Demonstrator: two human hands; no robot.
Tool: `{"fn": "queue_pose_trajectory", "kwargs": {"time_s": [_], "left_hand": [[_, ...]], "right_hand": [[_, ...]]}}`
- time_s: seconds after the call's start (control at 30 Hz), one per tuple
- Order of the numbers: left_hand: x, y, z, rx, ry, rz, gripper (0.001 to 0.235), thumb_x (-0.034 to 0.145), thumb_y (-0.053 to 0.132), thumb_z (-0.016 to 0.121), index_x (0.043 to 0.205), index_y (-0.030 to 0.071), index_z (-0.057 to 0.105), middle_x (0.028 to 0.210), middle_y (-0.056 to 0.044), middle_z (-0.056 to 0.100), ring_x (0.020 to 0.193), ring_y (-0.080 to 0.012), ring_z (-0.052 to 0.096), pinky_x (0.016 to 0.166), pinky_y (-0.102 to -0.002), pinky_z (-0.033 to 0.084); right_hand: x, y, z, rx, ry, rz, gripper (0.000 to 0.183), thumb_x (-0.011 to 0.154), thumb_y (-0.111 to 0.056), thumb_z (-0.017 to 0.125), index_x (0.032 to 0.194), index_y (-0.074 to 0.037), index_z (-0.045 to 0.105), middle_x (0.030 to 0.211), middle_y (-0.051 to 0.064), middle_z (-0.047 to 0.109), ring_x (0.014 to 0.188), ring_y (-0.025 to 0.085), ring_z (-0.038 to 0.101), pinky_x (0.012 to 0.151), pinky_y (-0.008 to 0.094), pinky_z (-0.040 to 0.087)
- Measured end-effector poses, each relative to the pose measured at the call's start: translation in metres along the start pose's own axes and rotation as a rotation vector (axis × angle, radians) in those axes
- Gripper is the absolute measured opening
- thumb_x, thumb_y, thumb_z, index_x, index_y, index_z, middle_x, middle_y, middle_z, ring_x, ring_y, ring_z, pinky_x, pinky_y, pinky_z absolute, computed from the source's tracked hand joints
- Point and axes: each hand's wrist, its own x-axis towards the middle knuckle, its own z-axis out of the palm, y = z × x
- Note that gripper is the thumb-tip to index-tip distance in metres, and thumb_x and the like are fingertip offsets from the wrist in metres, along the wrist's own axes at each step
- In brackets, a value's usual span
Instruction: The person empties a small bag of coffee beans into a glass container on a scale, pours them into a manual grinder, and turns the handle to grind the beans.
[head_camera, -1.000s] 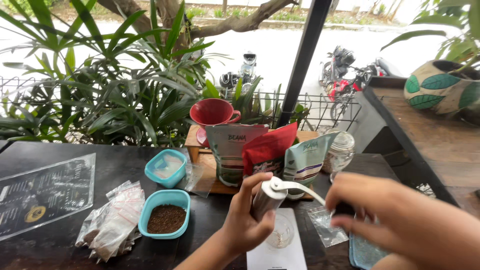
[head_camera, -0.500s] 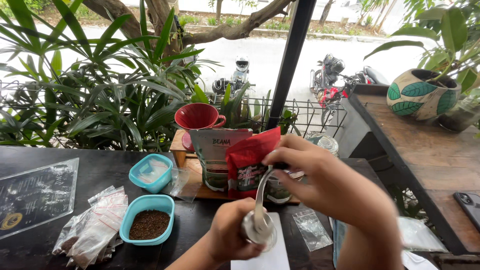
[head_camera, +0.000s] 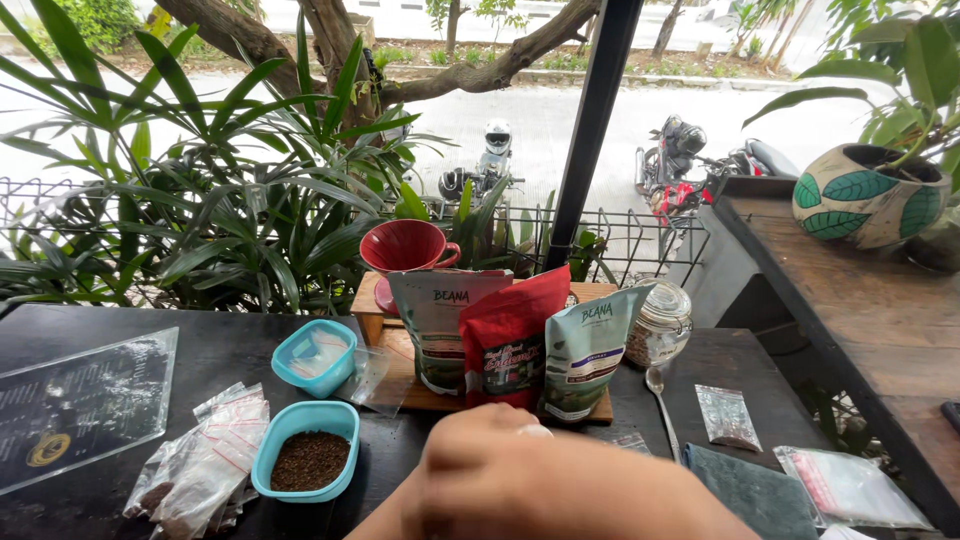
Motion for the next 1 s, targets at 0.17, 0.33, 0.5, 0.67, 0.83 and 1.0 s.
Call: {"fn": "queue_pose_trajectory", "kwargs": {"time_s": [0.17, 0.33, 0.5, 0.67, 0.83, 1.0], "left_hand": [[-0.006, 0.003, 0.001, -0.011, -0.004, 0.103, 0.051, 0.084, 0.04, 0.089, 0.116, 0.006, 0.071, 0.099, -0.013, 0.077, 0.085, -0.0381, 0.075, 0.078, -0.048, 0.056], [0.007, 0.011, -0.002, -0.139, 0.194, -0.012, 0.045, 0.106, 0.046, 0.066, 0.118, 0.003, 0.063, 0.097, -0.008, 0.075, 0.073, -0.0248, 0.072, 0.067, -0.037, 0.059], [0.004, 0.014, -0.001, -0.127, 0.241, -0.146, 0.054, 0.106, 0.057, 0.063, 0.12, 0.005, 0.065, 0.096, -0.006, 0.074, 0.071, -0.0202, 0.069, 0.068, -0.033, 0.058], [0.007, 0.016, -0.004, -0.169, 0.008, -0.182, 0.03, 0.104, 0.035, 0.067, 0.12, 0.009, 0.068, 0.099, -0.003, 0.077, 0.08, -0.0198, 0.072, 0.074, -0.032, 0.058], [-0.009, 0.005, 0.004, -0.133, -0.112, -0.11, 0.034, 0.102, 0.038, 0.067, 0.121, 0.009, 0.071, 0.102, -0.008, 0.078, 0.087, -0.0278, 0.074, 0.076, -0.039, 0.056], [0.005, 0.027, -0.004, -0.218, 0.049, -0.074, 0.045, 0.104, 0.053, 0.066, 0.113, 0.009, 0.064, 0.086, -0.003, 0.064, 0.062, -0.0232, 0.058, 0.059, -0.038, 0.05]], "right_hand": [[0.005, 0.028, -0.013, -0.209, 0.306, 0.092, 0.024, 0.103, -0.007, 0.067, 0.126, -0.013, 0.069, 0.117, 0.005, 0.069, 0.107, 0.026, 0.069, 0.095, 0.038, 0.053], [-0.051, 0.027, -0.03, -0.35, 0.144, 0.623, 0.01, 0.109, -0.03, 0.064, 0.102, -0.022, 0.067, 0.098, -0.003, 0.076, 0.089, 0.019, 0.072, 0.085, 0.035, 0.055], [-0.08, 0.033, 0.011, -0.252, -0.126, 0.203, 0.047, 0.095, -0.016, 0.077, 0.141, -0.012, 0.065, 0.133, 0.009, 0.076, 0.113, 0.031, 0.074, 0.092, 0.046, 0.058], [-0.03, 0.019, 0.061, -0.164, -0.401, 0.227, 0.01, 0.114, -0.015, 0.051, 0.108, -0.01, 0.044, 0.108, 0.006, 0.048, 0.095, 0.021, 0.056, 0.088, 0.039, 0.047], [0.028, 0.008, 0.037, -0.2, 0.064, -0.227, 0.022, 0.12, -0.024, 0.055, 0.128, -0.006, 0.065, 0.108, 0.013, 0.055, 0.085, 0.034, 0.06, 0.076, 0.048, 0.048], [0.001, 0.033, -0.016, -0.378, 0.393, 0.246, 0.017, 0.108, -0.016, 0.068, 0.123, -0.009, 0.073, 0.115, 0.006, 0.072, 0.106, 0.025, 0.07, 0.094, 0.04, 0.053]]}}
